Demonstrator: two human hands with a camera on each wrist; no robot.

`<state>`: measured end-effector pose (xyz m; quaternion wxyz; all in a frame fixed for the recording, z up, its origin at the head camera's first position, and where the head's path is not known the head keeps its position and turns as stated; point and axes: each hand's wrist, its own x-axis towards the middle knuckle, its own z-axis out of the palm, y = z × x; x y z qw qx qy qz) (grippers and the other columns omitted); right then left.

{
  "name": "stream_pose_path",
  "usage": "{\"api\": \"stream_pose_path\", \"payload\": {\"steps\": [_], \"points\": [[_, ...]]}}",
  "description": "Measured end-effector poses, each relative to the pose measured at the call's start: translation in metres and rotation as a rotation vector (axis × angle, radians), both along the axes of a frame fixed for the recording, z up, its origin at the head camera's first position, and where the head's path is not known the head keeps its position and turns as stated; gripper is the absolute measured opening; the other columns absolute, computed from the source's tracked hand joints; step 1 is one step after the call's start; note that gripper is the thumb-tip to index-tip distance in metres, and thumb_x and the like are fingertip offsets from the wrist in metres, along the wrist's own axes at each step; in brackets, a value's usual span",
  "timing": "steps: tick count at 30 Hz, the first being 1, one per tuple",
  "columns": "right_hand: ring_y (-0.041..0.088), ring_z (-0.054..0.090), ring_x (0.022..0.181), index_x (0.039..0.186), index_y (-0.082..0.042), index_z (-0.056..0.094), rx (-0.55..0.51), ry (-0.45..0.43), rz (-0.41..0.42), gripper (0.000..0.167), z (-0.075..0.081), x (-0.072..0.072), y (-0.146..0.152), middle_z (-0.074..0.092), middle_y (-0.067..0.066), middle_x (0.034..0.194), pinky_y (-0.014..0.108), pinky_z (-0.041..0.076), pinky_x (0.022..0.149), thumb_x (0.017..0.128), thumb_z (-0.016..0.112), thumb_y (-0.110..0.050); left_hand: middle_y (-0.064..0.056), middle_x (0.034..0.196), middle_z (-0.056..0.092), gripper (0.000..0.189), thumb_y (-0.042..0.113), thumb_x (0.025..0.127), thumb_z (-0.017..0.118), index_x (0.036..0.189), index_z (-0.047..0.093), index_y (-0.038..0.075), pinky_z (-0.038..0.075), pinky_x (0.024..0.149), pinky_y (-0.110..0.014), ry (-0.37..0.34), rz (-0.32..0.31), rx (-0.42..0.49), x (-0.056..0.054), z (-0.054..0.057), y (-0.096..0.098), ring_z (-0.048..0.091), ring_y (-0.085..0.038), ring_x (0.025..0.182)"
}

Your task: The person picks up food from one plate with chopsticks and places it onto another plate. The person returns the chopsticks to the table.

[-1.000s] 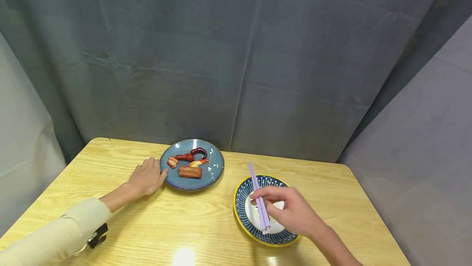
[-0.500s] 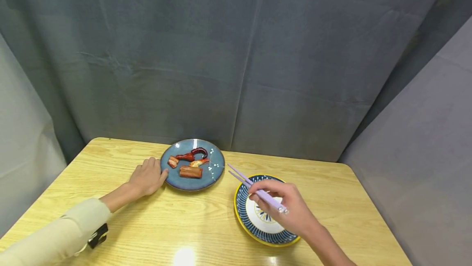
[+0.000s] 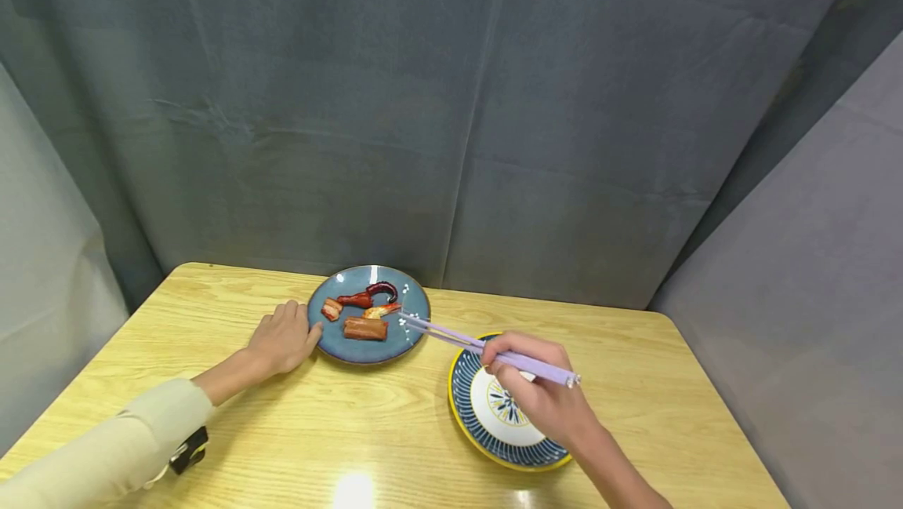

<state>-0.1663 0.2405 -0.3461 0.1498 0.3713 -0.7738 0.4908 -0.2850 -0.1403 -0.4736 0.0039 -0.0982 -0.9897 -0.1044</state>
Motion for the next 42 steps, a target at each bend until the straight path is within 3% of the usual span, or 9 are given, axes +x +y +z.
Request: {"api": "stream_pose_path", "payload": {"steps": [9,13,18,22,30,37,42], "points": [[0.018,0.059,0.079,0.086,-0.007,0.065,-0.071,-0.123,0.004,0.032,0.002,-0.001,-0.007,0.064,0.010,0.083,0.028,0.051,0.072,0.085,0.042,0.016,-0.014,0.092,0.038,0.041,0.033,0.106,0.039,0.108,0.049,-0.007,0.040,0.074,-0.046,0.007,0.000,-0.001,-0.001,-0.001,0.000,0.042,-0.030,0.088],[0.017,0.061,0.082,0.088,-0.004,0.066,-0.083,-0.138,0.002,0.033,0.002,-0.003,-0.010,0.067,0.010,0.086,0.028,0.050,0.075,0.094,0.036,0.010,-0.015,0.093,0.038,0.042,0.033,0.106,0.039,0.109,0.049,-0.008,0.041,0.075,-0.046,0.004,0.004,-0.006,-0.001,-0.001,0.000,0.042,-0.030,0.088],[0.017,0.059,0.076,0.086,-0.007,0.068,-0.051,-0.123,-0.110,0.045,0.001,-0.004,-0.015,0.067,0.004,0.082,0.027,0.048,0.072,0.107,0.029,-0.005,-0.015,0.093,0.039,0.042,0.033,0.106,0.039,0.109,0.049,-0.007,0.040,0.075,-0.046,0.007,0.006,-0.006,-0.001,-0.001,0.000,0.042,-0.030,0.089],[0.016,0.060,0.074,0.083,-0.010,0.070,-0.027,-0.146,-0.223,0.045,0.000,-0.008,-0.020,0.068,0.001,0.080,0.026,0.049,0.071,0.109,0.034,-0.010,-0.015,0.094,0.039,0.042,0.033,0.106,0.039,0.111,0.049,-0.008,0.040,0.075,-0.046,0.006,0.003,-0.002,-0.001,-0.001,0.000,0.043,-0.030,0.089],[0.019,0.072,0.086,0.101,0.004,0.069,-0.067,-0.211,-0.149,0.030,-0.003,-0.021,-0.030,0.068,0.017,0.102,0.033,0.057,0.077,0.107,0.042,-0.009,-0.016,0.095,0.040,0.043,0.033,0.106,0.038,0.112,0.049,-0.009,0.041,0.076,-0.047,0.015,0.002,-0.002,-0.002,-0.002,-0.001,0.044,-0.031,0.091],[0.032,0.070,0.085,0.095,0.002,0.063,-0.062,-0.270,-0.166,0.020,-0.009,-0.034,-0.040,0.066,0.014,0.094,0.034,0.058,0.075,0.104,0.051,-0.010,-0.015,0.094,0.041,0.043,0.033,0.106,0.039,0.112,0.049,-0.009,0.041,0.076,-0.046,0.020,0.003,0.000,-0.003,-0.004,-0.001,0.044,-0.031,0.090],[0.029,0.070,0.084,0.096,0.003,0.063,-0.067,-0.305,-0.169,0.020,-0.011,-0.042,-0.046,0.065,0.017,0.095,0.033,0.057,0.075,0.104,0.052,-0.011,-0.016,0.095,0.041,0.044,0.033,0.105,0.039,0.113,0.049,-0.009,0.041,0.077,-0.047,0.021,0.004,-0.001,-0.003,-0.004,-0.001,0.045,-0.031,0.092]]}}
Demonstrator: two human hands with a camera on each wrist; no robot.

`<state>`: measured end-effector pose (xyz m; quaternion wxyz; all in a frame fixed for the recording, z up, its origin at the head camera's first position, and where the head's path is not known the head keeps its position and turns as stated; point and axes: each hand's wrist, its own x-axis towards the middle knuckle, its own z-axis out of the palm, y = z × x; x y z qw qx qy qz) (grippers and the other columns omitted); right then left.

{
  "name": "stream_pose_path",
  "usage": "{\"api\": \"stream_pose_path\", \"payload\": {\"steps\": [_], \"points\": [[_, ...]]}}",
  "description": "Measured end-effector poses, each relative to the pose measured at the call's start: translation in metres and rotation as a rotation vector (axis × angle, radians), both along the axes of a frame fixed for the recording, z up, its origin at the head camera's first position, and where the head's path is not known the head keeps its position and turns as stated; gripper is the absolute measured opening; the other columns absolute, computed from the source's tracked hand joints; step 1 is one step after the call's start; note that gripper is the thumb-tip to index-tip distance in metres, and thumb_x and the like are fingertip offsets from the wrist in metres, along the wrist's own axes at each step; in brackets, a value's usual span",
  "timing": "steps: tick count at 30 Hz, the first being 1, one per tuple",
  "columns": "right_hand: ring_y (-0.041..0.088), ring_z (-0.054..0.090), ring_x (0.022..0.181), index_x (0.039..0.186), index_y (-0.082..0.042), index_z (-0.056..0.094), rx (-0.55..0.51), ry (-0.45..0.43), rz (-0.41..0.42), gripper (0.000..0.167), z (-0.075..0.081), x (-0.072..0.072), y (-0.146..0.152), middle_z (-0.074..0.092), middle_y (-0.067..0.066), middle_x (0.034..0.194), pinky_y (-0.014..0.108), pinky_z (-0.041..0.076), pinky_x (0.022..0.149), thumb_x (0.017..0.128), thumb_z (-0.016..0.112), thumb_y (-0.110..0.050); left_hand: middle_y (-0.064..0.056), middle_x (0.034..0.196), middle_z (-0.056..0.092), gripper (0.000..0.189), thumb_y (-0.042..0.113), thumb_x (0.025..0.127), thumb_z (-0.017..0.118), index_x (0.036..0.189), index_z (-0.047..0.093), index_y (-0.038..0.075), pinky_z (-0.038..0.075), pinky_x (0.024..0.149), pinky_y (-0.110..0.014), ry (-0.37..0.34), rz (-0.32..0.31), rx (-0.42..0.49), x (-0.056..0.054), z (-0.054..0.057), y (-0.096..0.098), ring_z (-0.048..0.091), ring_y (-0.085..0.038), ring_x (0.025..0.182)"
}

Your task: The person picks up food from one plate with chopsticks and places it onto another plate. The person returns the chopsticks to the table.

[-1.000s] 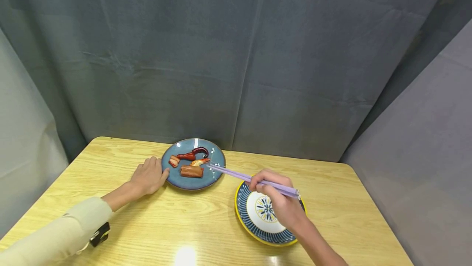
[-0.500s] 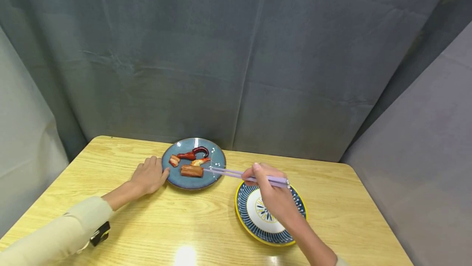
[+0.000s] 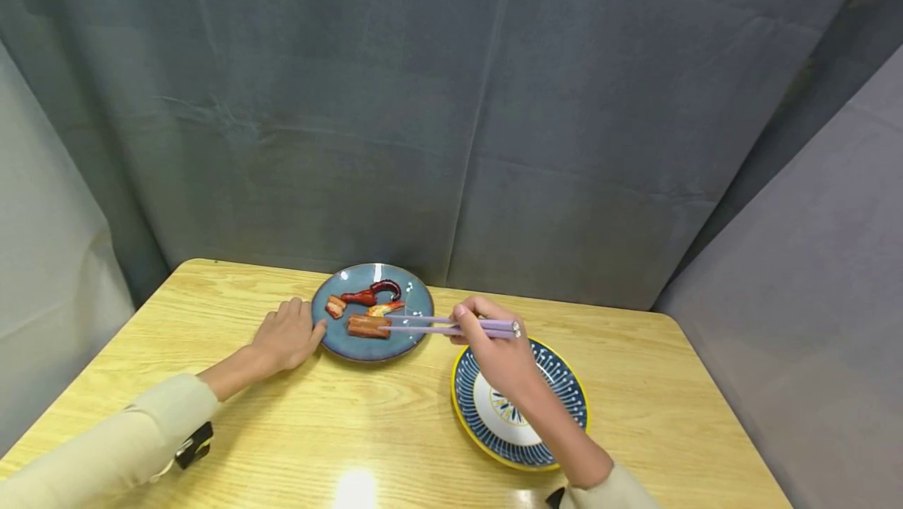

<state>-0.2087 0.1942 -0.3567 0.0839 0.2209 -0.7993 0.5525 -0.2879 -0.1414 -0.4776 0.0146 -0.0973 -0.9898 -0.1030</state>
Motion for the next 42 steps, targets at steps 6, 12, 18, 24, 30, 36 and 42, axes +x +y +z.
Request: {"api": "stream_pose_path", "payload": {"steps": [6,12,18,24,30,36,42], "points": [[0.031,0.071,0.087,0.097,0.004,0.064,0.001,-0.057,-0.029,0.023,-0.003,-0.010,-0.005,0.064,0.017,0.096,0.032,0.057,0.075,0.105,0.052,-0.015,-0.015,0.094,0.041,0.043,0.033,0.105,0.039,0.112,0.049,-0.009,0.041,0.076,-0.046,0.006,-0.002,-0.002,0.000,0.000,0.000,0.045,-0.031,0.091],[0.040,0.070,0.092,0.099,0.007,0.061,-0.023,-0.125,-0.049,0.029,-0.008,-0.021,-0.007,0.062,0.021,0.099,0.032,0.057,0.074,0.106,0.050,-0.018,-0.015,0.094,0.041,0.043,0.032,0.105,0.039,0.111,0.049,-0.009,0.040,0.075,-0.046,0.003,-0.007,-0.005,0.000,0.001,0.000,0.044,-0.030,0.090],[0.035,0.071,0.088,0.097,0.008,0.062,-0.070,-0.151,-0.059,0.030,-0.015,-0.032,-0.011,0.063,0.022,0.098,0.034,0.058,0.072,0.105,0.051,-0.019,-0.015,0.094,0.041,0.043,0.032,0.105,0.039,0.111,0.049,-0.009,0.040,0.076,-0.046,0.005,-0.005,-0.004,0.000,0.001,-0.001,0.044,-0.030,0.090],[0.038,0.071,0.090,0.097,0.009,0.062,-0.104,-0.181,-0.078,0.032,-0.022,-0.042,-0.013,0.062,0.027,0.100,0.033,0.058,0.072,0.105,0.051,-0.020,-0.015,0.094,0.040,0.042,0.032,0.105,0.039,0.110,0.049,-0.008,0.040,0.075,-0.045,0.001,-0.004,0.002,0.000,0.000,0.000,0.043,-0.030,0.090],[0.036,0.072,0.088,0.097,0.010,0.061,-0.123,-0.202,-0.085,0.031,-0.027,-0.047,-0.014,0.064,0.025,0.099,0.033,0.058,0.071,0.105,0.053,-0.019,-0.015,0.094,0.040,0.042,0.033,0.105,0.039,0.110,0.049,-0.008,0.040,0.075,-0.045,0.001,0.001,-0.002,-0.001,0.000,0.000,0.043,-0.030,0.090],[0.036,0.072,0.090,0.101,0.012,0.059,-0.123,-0.243,-0.085,0.033,-0.030,-0.050,-0.019,0.064,0.028,0.104,0.032,0.057,0.071,0.105,0.053,-0.020,-0.015,0.095,0.040,0.043,0.033,0.105,0.039,0.111,0.049,-0.008,0.040,0.076,-0.046,-0.004,0.004,0.000,-0.002,0.000,0.000,0.044,-0.031,0.092],[0.038,0.071,0.088,0.095,0.011,0.060,-0.151,-0.237,-0.079,0.029,-0.032,-0.052,-0.027,0.064,0.025,0.097,0.033,0.058,0.069,0.105,0.052,-0.015,-0.015,0.095,0.040,0.043,0.032,0.105,0.039,0.112,0.049,-0.009,0.041,0.077,-0.047,-0.009,0.008,0.005,-0.001,0.001,0.000,0.044,-0.031,0.093]]}}
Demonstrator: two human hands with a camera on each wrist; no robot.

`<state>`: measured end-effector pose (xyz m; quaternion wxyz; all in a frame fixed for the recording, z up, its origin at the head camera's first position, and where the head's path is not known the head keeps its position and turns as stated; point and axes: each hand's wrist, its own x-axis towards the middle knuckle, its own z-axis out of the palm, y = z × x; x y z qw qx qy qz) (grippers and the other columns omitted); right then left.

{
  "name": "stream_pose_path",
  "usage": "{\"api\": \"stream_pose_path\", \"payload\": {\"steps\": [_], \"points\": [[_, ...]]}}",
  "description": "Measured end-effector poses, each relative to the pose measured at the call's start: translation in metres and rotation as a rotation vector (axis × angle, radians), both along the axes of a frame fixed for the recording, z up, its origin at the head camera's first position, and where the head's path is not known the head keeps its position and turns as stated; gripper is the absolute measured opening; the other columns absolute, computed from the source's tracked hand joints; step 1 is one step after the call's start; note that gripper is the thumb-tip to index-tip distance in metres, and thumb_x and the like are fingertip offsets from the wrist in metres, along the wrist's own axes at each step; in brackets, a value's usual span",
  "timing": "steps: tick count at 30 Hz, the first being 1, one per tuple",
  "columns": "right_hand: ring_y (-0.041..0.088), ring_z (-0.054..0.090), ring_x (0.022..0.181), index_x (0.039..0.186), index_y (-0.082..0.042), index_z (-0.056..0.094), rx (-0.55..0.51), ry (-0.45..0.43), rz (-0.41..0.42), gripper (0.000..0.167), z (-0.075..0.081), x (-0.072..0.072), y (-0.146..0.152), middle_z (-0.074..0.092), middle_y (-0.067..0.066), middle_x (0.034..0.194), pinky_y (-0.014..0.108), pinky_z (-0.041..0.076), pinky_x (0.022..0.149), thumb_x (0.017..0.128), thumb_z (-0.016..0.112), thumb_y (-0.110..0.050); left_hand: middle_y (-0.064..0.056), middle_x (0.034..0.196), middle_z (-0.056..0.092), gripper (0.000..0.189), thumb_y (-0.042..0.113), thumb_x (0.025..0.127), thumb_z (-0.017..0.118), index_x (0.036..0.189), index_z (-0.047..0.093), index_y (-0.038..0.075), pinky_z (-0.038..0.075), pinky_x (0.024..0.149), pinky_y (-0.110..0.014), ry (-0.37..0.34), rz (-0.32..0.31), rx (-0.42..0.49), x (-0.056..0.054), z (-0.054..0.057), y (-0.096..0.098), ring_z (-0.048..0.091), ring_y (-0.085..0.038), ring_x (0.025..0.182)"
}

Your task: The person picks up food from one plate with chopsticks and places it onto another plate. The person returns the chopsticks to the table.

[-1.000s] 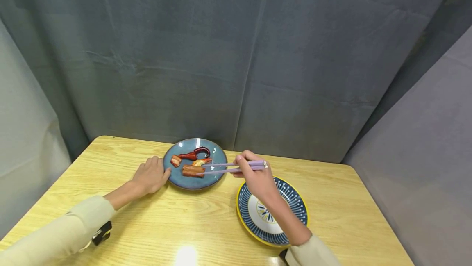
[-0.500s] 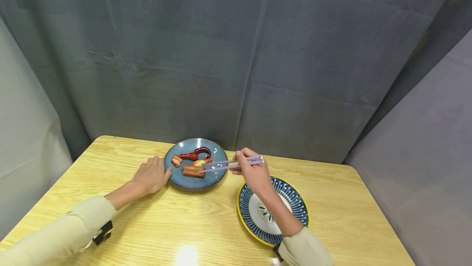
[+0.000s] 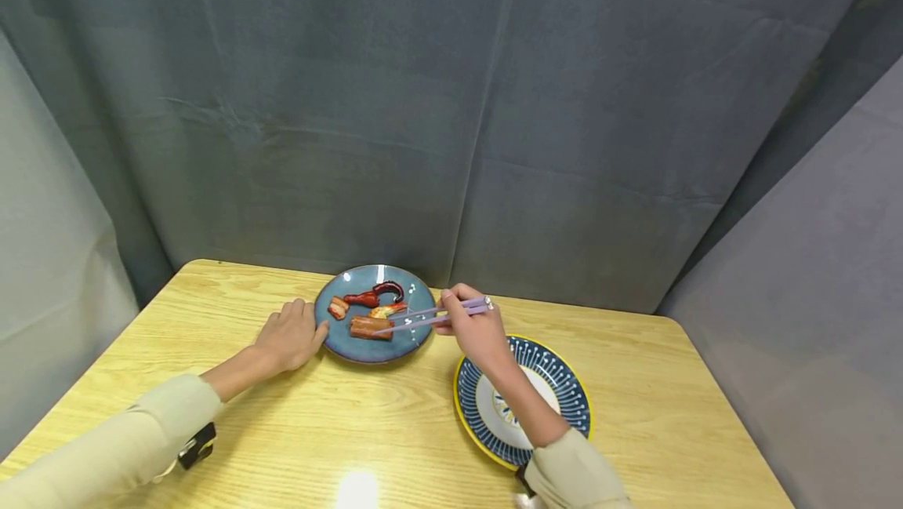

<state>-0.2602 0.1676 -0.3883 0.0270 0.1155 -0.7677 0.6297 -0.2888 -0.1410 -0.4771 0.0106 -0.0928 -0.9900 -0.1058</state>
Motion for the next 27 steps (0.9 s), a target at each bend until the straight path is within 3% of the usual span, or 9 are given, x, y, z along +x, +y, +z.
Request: {"api": "stream_pose_path", "payload": {"steps": [7,15,21,27], "points": [[0.033,0.072,0.086,0.096,0.012,0.060,0.023,-0.013,-0.014,0.031,0.002,-0.001,-0.005,0.065,0.027,0.098,0.034,0.058,0.069,0.104,0.053,-0.017,-0.015,0.095,0.040,0.043,0.032,0.105,0.040,0.112,0.049,-0.010,0.040,0.077,-0.047,0.001,-0.002,-0.004,0.000,-0.001,0.000,0.044,-0.031,0.092],[0.034,0.072,0.085,0.096,0.011,0.060,0.030,-0.005,-0.006,0.030,0.002,-0.004,-0.008,0.066,0.017,0.092,0.035,0.058,0.068,0.104,0.052,-0.018,-0.015,0.094,0.040,0.044,0.032,0.105,0.039,0.112,0.049,-0.010,0.040,0.077,-0.046,0.005,-0.011,-0.010,0.000,0.000,0.000,0.043,-0.031,0.091],[0.026,0.073,0.077,0.090,0.003,0.061,0.057,-0.003,-0.007,0.026,0.002,-0.003,-0.014,0.066,0.013,0.089,0.040,0.059,0.068,0.104,0.053,-0.018,-0.015,0.093,0.039,0.043,0.032,0.105,0.039,0.111,0.049,-0.010,0.040,0.076,-0.045,0.005,-0.012,-0.008,0.001,0.000,0.000,0.043,-0.031,0.090],[0.027,0.073,0.078,0.088,0.000,0.061,0.082,0.030,-0.010,0.026,0.004,-0.001,-0.017,0.066,0.013,0.089,0.039,0.059,0.067,0.104,0.054,-0.019,-0.014,0.092,0.039,0.043,0.032,0.105,0.038,0.109,0.050,-0.009,0.041,0.075,-0.044,0.013,-0.009,-0.007,0.001,0.000,0.000,0.043,-0.030,0.089]]}}
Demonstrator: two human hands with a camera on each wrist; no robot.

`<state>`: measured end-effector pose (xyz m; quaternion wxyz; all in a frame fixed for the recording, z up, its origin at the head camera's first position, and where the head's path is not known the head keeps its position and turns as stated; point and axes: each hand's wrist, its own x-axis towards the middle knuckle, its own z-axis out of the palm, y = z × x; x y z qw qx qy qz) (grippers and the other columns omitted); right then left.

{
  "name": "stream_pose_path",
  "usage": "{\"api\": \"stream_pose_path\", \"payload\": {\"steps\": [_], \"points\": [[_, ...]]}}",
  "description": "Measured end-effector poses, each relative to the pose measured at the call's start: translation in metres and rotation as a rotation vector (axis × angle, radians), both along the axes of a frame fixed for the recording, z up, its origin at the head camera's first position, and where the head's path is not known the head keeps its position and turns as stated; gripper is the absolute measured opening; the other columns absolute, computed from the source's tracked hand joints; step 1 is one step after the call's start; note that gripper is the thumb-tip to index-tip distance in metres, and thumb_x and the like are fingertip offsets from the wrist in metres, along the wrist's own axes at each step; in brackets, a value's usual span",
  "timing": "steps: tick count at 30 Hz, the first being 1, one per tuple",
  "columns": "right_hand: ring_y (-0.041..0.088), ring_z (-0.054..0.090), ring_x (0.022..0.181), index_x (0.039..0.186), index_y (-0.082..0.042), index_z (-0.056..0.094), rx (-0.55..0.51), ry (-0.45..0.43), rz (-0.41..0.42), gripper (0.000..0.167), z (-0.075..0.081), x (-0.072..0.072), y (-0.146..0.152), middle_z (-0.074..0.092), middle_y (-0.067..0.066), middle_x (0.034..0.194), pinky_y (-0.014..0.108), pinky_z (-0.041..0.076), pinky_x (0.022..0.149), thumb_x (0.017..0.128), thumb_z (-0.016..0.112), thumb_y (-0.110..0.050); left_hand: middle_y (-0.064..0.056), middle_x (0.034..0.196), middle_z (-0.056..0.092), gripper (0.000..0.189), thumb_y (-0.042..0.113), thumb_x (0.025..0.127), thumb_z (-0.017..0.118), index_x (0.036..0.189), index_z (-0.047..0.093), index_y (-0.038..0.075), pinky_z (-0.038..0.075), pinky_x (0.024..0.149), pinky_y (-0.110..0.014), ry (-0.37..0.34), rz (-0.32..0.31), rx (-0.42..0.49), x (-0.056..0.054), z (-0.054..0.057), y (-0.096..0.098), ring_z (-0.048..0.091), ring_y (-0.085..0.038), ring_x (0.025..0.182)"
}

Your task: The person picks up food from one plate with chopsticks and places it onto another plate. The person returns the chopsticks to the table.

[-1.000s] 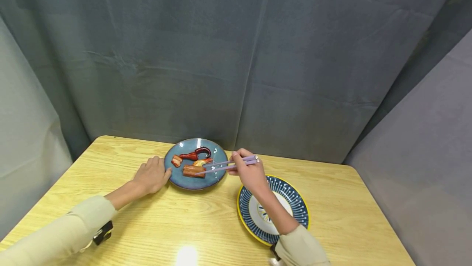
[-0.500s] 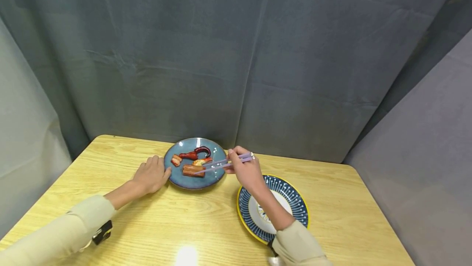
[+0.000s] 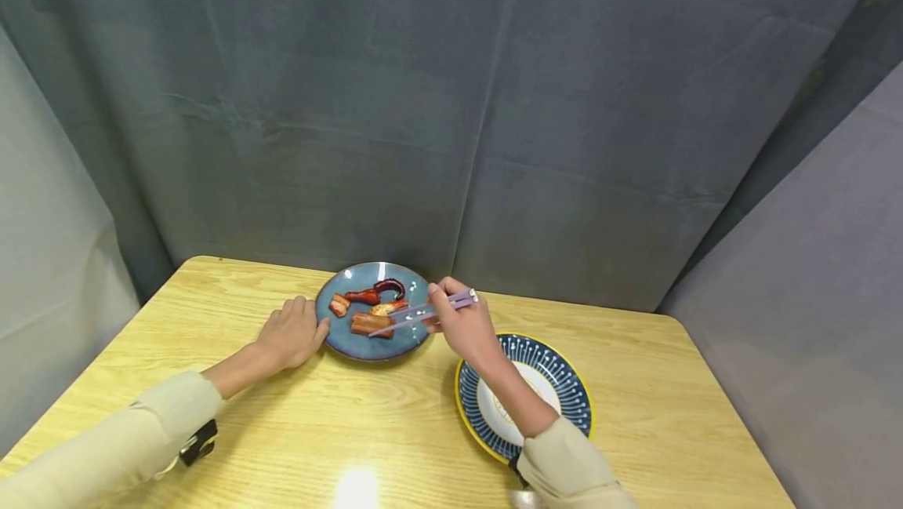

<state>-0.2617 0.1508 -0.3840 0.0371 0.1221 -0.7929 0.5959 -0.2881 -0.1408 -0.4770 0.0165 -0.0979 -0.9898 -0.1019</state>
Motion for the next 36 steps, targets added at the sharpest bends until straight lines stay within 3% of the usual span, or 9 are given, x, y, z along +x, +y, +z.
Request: {"api": "stream_pose_path", "payload": {"steps": [11,20,26,36], "points": [[0.039,0.071,0.085,0.087,0.001,0.061,0.025,0.013,0.007,0.027,0.0022,0.0046,-0.0009,0.065,0.011,0.091,0.036,0.059,0.064,0.104,0.054,-0.019,-0.014,0.091,0.039,0.041,0.031,0.105,0.039,0.107,0.050,-0.009,0.041,0.075,-0.044,0.002,-0.008,0.015,0.0014,0.0007,0.0020,0.043,-0.030,0.088],[0.035,0.072,0.079,0.086,0.003,0.060,0.022,0.041,0.008,0.031,0.0027,0.0040,-0.0027,0.066,0.013,0.088,0.033,0.058,0.060,0.105,0.052,-0.020,-0.015,0.091,0.040,0.040,0.030,0.104,0.040,0.106,0.051,-0.009,0.042,0.076,-0.046,0.013,0.002,0.020,0.0024,0.0004,0.0014,0.044,-0.031,0.089],[0.039,0.072,0.080,0.090,0.006,0.061,0.009,-0.003,-0.020,0.033,0.0011,0.0012,-0.0002,0.070,0.014,0.086,0.035,0.058,0.061,0.105,0.052,-0.022,-0.015,0.092,0.040,0.041,0.030,0.104,0.041,0.107,0.051,-0.009,0.042,0.077,-0.046,0.018,0.005,0.018,0.0018,-0.0004,0.0019,0.045,-0.031,0.090],[0.025,0.071,0.064,0.092,0.011,0.059,-0.062,-0.051,-0.096,0.041,-0.0049,-0.0028,0.0029,0.070,0.022,0.081,0.032,0.057,0.057,0.107,0.047,-0.026,-0.015,0.091,0.040,0.041,0.030,0.104,0.042,0.106,0.051,-0.010,0.042,0.076,-0.046,0.024,0.004,0.025,0.0014,-0.0002,0.0028,0.045,-0.031,0.089]]}}
